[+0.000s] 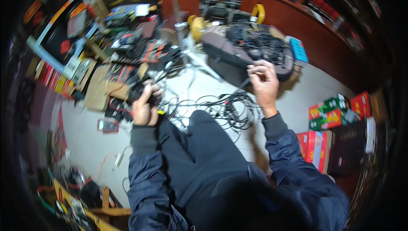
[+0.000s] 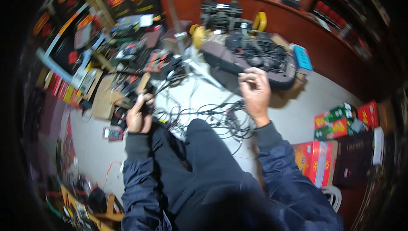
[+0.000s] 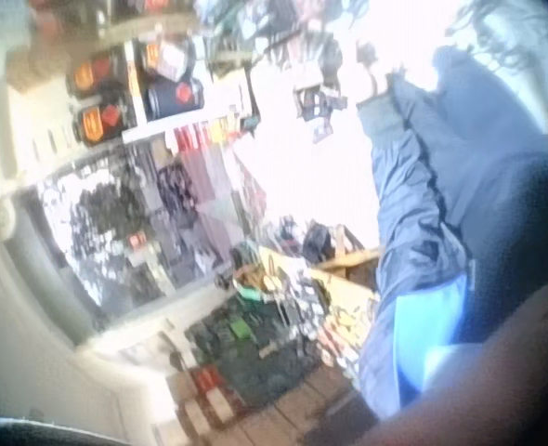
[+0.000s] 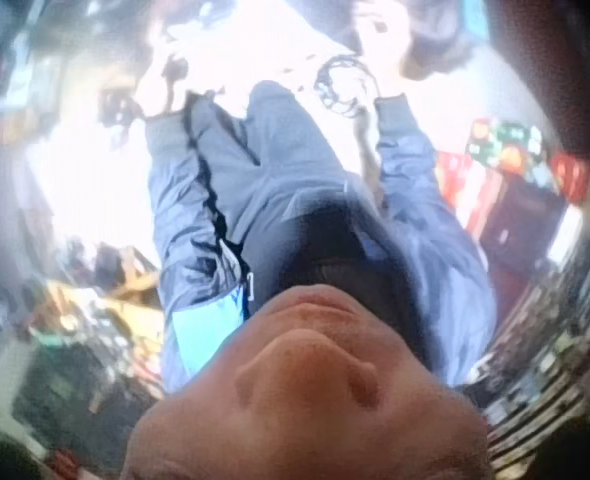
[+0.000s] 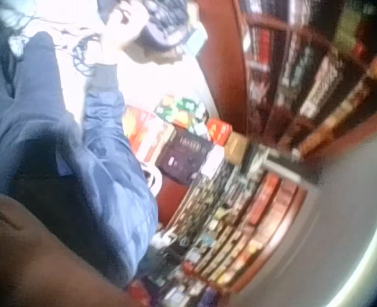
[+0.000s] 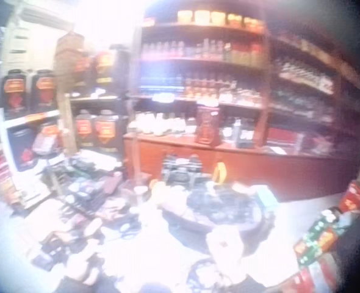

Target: The person sits on the floor and handles a small electronic device, then picks up and coils multiple black cables. They place the coiled cables on a cushion and continue sorting through other cables and small electronic parts.

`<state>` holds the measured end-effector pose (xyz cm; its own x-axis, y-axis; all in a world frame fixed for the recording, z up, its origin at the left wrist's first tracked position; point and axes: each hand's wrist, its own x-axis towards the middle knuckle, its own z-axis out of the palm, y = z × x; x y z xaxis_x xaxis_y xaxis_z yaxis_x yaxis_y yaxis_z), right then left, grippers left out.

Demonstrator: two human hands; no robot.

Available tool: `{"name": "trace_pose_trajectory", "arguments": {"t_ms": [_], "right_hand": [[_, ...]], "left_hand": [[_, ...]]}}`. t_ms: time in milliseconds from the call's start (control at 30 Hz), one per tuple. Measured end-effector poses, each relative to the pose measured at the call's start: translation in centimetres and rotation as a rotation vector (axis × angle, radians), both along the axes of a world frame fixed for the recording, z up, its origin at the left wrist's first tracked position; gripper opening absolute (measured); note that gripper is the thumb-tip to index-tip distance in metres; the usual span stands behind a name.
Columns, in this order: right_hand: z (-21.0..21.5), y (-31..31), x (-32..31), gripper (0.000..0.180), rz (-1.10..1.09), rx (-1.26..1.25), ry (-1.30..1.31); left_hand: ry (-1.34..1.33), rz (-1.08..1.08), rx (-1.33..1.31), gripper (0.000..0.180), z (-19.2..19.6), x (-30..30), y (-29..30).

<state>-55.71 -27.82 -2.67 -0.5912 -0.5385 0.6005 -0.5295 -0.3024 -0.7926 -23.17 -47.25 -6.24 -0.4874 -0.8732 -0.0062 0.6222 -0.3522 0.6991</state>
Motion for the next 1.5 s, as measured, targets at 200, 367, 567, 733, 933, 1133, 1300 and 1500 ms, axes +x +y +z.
{"name": "trace_pose_trajectory", "arguments": {"t_ms": [200, 367, 567, 733, 933, 1133, 1300, 1500], "right_hand": [[-7.0, -1.2, 0.1, 0.021, -0.021, 0.454, 0.299], [-12.3, -0.4, -0.3, 0.04, 0.04, 0.974, 0.254], [-16.6, 2.9, -4.1, 0.035, -0.056, 0.906, 0.264], [-20.4, 7.3, -7.5, 0.039, -0.192, 1.106, -0.064], [-31.1, 10.4, -7.0, 0.029, -0.19, 1.077, -0.508], [-38.9, 8.2, -4.9, 0.038, -0.251, 1.375, -0.32], [-43.0, 5.4, -5.7, 0.062, -0.276, 1.334, -0.259], [-39.5, 3.7, -8.1, 0.023, -0.085, 1.246, -0.321]], "left_hand": [[-0.04, 0.003, -0.091, 0.025, 1.6, -0.3, 1.6], [-0.075, -0.031, -0.147, 0.022, 2.1, -0.1, 1.9], [0.322, 0.02, 0.078, 0.022, 1.1, 2.9, -0.7], [0.386, 0.11, 0.201, 0.024, 0.6, 5.8, -3.0], [0.287, 0.098, 0.174, 0.027, 0.4, 5.5, -4.7], [0.165, 0.168, 0.23, 0.024, 0.4, 4.8, -5.9], [0.12, 0.15, 0.256, 0.024, 0.2, 4.1, -6.5], [0.082, 0.15, 0.286, 0.027, 0.9, 2.7, -6.3]]}}
